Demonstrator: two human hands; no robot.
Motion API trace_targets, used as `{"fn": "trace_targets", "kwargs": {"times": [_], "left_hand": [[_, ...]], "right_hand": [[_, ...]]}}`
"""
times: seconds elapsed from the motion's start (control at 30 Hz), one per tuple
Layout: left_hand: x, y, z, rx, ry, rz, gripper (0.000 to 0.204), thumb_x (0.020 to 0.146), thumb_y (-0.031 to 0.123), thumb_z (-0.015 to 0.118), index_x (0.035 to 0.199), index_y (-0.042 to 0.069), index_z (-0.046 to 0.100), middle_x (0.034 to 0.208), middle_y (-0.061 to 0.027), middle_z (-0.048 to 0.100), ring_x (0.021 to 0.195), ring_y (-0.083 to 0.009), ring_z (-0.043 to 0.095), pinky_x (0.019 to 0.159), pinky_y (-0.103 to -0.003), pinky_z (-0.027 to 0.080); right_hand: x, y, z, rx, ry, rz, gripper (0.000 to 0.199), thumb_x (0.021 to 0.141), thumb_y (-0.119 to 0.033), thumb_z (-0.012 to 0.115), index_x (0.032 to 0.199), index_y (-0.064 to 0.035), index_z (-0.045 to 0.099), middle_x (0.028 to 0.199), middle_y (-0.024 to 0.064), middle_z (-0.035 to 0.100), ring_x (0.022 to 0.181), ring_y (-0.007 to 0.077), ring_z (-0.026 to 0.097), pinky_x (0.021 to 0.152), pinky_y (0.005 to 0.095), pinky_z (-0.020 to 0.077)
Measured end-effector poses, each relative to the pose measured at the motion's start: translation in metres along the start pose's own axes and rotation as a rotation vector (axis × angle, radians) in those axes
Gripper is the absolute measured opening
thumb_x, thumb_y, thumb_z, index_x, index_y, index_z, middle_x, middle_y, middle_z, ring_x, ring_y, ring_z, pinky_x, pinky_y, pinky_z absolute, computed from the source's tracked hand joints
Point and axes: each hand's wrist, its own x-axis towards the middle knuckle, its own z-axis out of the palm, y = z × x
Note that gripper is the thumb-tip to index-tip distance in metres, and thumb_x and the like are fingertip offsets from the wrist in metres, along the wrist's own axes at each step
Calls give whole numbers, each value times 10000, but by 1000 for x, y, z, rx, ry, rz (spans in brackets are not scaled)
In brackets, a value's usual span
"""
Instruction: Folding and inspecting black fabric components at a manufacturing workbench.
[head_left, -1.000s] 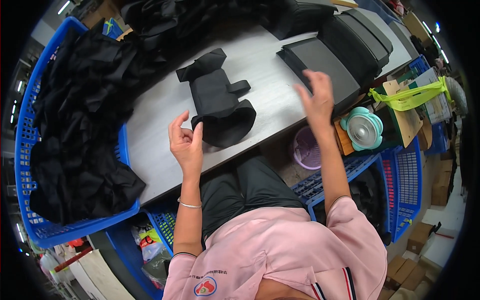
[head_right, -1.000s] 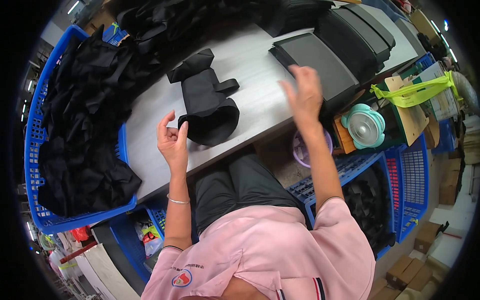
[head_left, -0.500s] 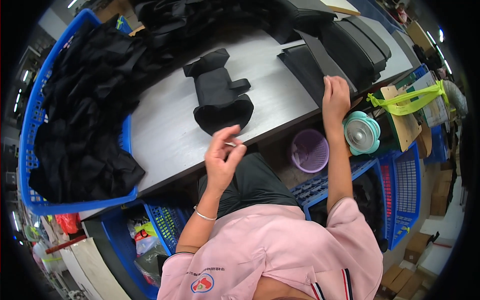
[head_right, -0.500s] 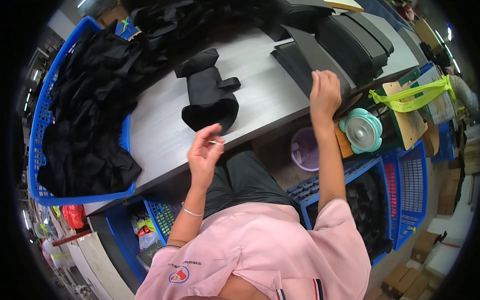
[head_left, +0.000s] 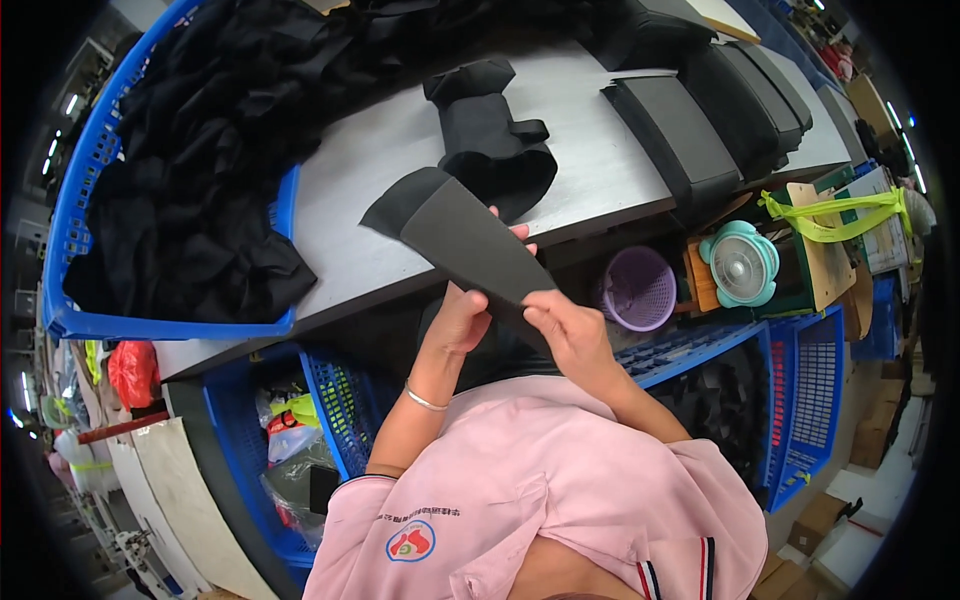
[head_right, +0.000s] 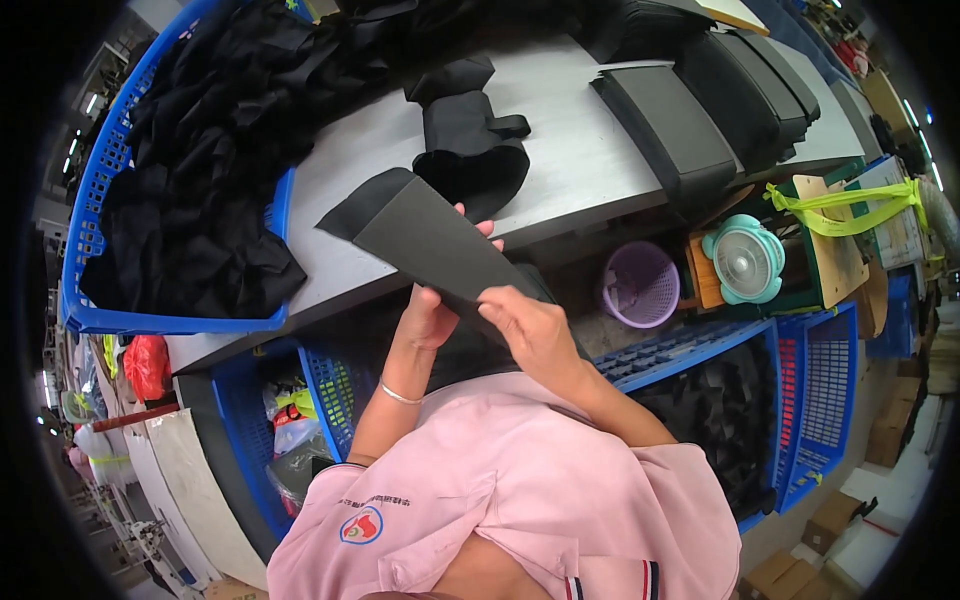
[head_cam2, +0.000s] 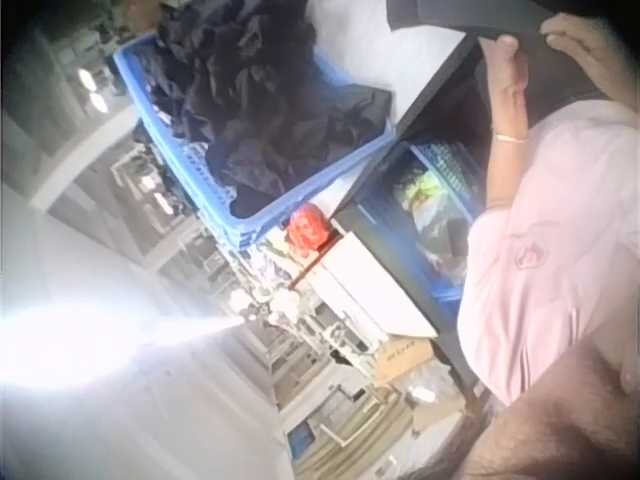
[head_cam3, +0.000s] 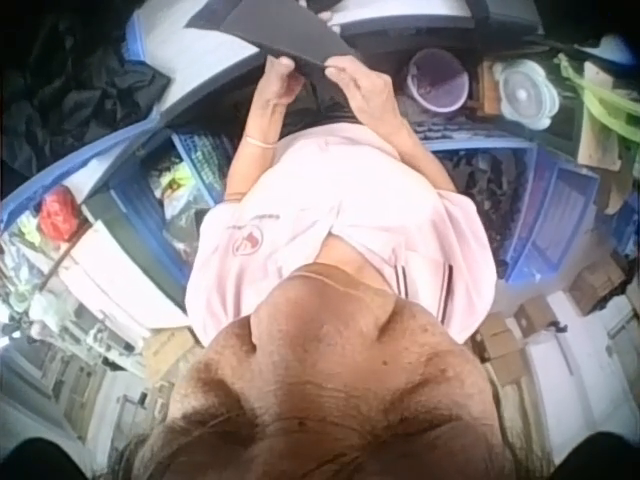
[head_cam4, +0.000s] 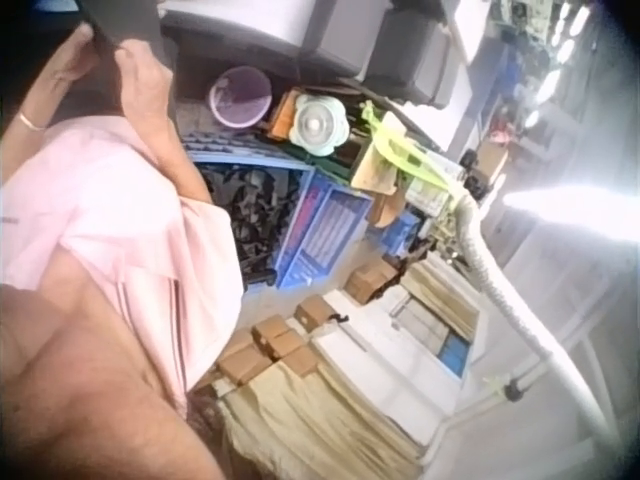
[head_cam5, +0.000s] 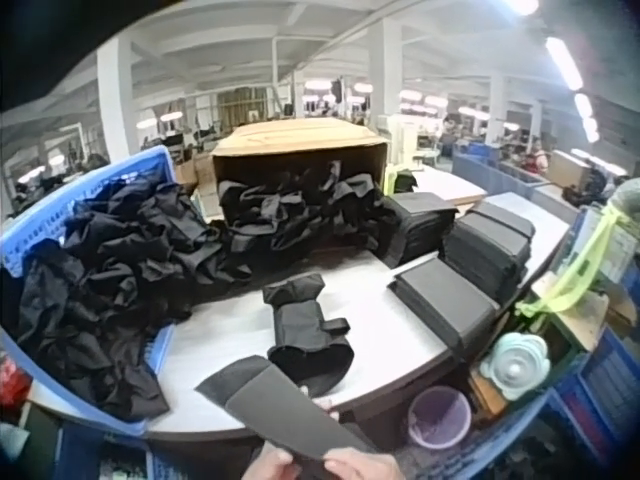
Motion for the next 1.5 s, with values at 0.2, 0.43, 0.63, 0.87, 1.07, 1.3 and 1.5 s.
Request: {"fn": "trace_targets", "kwargs": {"times": [0.2, 0.43, 0.63, 0.87, 1.07, 1.3, 1.5], "left_hand": [[-15, -6, -4, -156, 260, -97, 420, 970, 231, 625, 1311, -2, 547, 1170, -167, 670, 1100, -342, 655, 982, -460, 525], [-8, 23, -40, -309, 498, 82, 464, 950, 258, 664, 1298, -18, 530, 1167, -174, 662, 1084, -314, 653, 988, -442, 517], [-5, 13, -28, -151, 447, -15, 427, 949, 220, 655, 1279, -29, 547, 1104, -188, 684, 1032, -323, 676, 947, -445, 545], [5, -11, -11, 401, 297, 136, 493, 973, 293, 626, 1321, -47, 541, 1320, -187, 580, 1185, -282, 582, 996, -370, 476], [37, -11, -37, 1497, 693, 446, 373, 942, 204, 653, 1305, 117, 640, 1460, -161, 433, 1148, -257, 472, 994, -368, 398], [97, 0, -41, 1434, 436, 543, 471, 706, -150, 510, 1123, -12, 681, 1376, -85, 550, 1019, -314, 568, 891, -354, 488], [82, -1, -2, 1325, -9, 577, 371, 693, -125, 504, 1014, -40, 671, 1325, -123, 587, 1014, -341, 576, 891, -364, 490]], "right_hand": [[-5, 19, 16, -177, 199, 189, 217, 861, -155, 766, 968, -29, 626, 731, 106, 634, 562, 202, 606, 534, 306, 484], [-53, 61, -5, -282, 125, 239, 255, 843, 8, 696, 1076, -28, 599, 915, 100, 599, 698, 187, 601, 630, 305, 503], [-14, 21, -20, -102, 177, 91, 491, 822, -155, 774, 1246, -15, 569, 1080, 150, 642, 979, 266, 658, 848, 353, 517], [-7, 31, -16, 307, -182, 393, 542, 884, -225, 729, 1335, 7, 539, 1137, 188, 686, 1029, 226, 682, 879, 321, 514], [-28, 56, -28, 18, 3, 363, 443, 908, -103, 665, 1323, 18, 565, 1159, 188, 701, 1048, 209, 691, 896, 298, 513], [22, 44, -17, -58, 108, 203, 427, 895, -76, 656, 1305, 6, 568, 1058, 227, 696, 934, 339, 709, 796, 344, 542], [85, 68, 12, -328, 203, 30, 229, 872, -90, 612, 1072, 20, 635, 892, 256, 667, 834, 445, 647, 681, 480, 527]]}}
